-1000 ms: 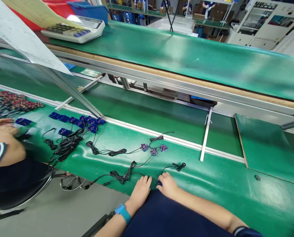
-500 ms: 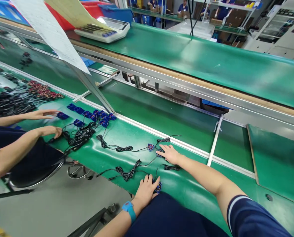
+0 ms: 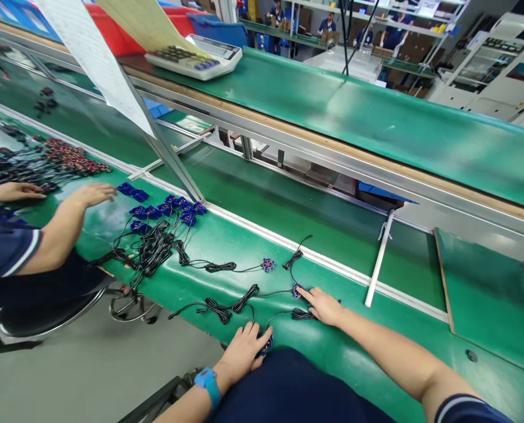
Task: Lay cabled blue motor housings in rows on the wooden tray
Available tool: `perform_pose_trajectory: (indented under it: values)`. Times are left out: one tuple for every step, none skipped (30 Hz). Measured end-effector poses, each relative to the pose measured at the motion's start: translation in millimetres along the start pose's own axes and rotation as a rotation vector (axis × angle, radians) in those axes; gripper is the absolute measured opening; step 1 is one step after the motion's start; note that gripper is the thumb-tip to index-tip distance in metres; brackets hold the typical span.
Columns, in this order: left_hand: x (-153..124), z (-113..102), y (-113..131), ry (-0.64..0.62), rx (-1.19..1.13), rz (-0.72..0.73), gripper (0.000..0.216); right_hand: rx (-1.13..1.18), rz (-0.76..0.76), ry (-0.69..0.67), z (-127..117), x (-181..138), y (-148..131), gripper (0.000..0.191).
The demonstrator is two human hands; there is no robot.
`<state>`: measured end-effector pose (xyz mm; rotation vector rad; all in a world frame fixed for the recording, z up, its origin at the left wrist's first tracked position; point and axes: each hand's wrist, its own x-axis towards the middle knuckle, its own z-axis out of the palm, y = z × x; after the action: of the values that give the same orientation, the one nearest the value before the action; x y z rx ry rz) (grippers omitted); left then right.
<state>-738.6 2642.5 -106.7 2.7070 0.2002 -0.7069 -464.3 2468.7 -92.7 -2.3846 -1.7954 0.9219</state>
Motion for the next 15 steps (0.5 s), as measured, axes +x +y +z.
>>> perform_pose_trajectory:
  values:
    - [0.3, -0.6, -1.4, -0.004, 0.01, 0.022, 0.074, 0.056, -0.031, 0.009, -4.9, -4.2, 6.2, 0.078]
    - [0.9, -2.0, -2.1, -0.01, 0.019, 0.04, 0.075, 0.104, -0.047, 0.03, -11.5, -6.5, 12.6, 0.077]
    - [1.9, -4.0, -2.1, -0.017, 0.025, 0.054, 0.076, 0.134, -0.045, 0.061, -19.0, -6.9, 18.9, 0.075]
    - [3.0, -6.3, -1.6, -0.028, 0.031, 0.063, 0.077, 0.137, -0.03, 0.093, -27.0, -4.9, 24.5, 0.073]
    - [4.1, -8.7, -0.8, -0.038, 0.037, 0.068, 0.077, 0.11, -0.014, 0.118, -34.5, -0.6, 28.9, 0.07]
    - [5.1, -11.0, 0.3, -0.048, 0.043, 0.07, 0.076, 0.057, -0.001, 0.128, -40.9, 5.6, 31.8, 0.067]
    - [5.7, -13.1, 1.2, -0.055, 0.048, 0.072, 0.074, -0.011, 0.007, 0.125, -45.6, 13.5, 32.8, 0.065]
    - [5.5, -15.0, 2.0, -0.06, 0.05, 0.073, 0.071, -0.082, 0.008, 0.111, -48.4, 22.2, 32.2, 0.063]
    - [4.4, -16.8, 2.4, -0.063, 0.049, 0.076, 0.068, -0.143, 0.001, 0.09, -49.2, 31.1, 30.1, 0.062]
    - [2.1, -18.5, 2.2, -0.065, 0.045, 0.084, 0.065, -0.188, -0.016, 0.065, -48.1, 39.3, 26.9, 0.062]
    - [-1.5, -20.3, 1.3, -0.067, 0.039, 0.097, 0.063, -0.217, -0.041, 0.042, -45.7, 46.2, 23.2, 0.063]
    - [-6.3, -22.5, -0.1, -0.071, 0.034, 0.114, 0.061, -0.233, -0.071, 0.024, -42.3, 51.1, 19.4, 0.065]
    - [-12.4, -25.1, -2.2, -0.075, 0.03, 0.132, 0.059, -0.24, -0.107, 0.009, -38.6, 54.0, 16.0, 0.067]
    - [-19.3, -28.3, -4.7, -0.079, 0.026, 0.149, 0.057, -0.245, -0.148, -0.004, -34.9, 54.8, 13.2, 0.068]
    - [-26.8, -32.2, -7.4, -0.079, 0.019, 0.163, 0.055, -0.249, -0.185, -0.013, -31.4, 54.0, 11.1, 0.068]
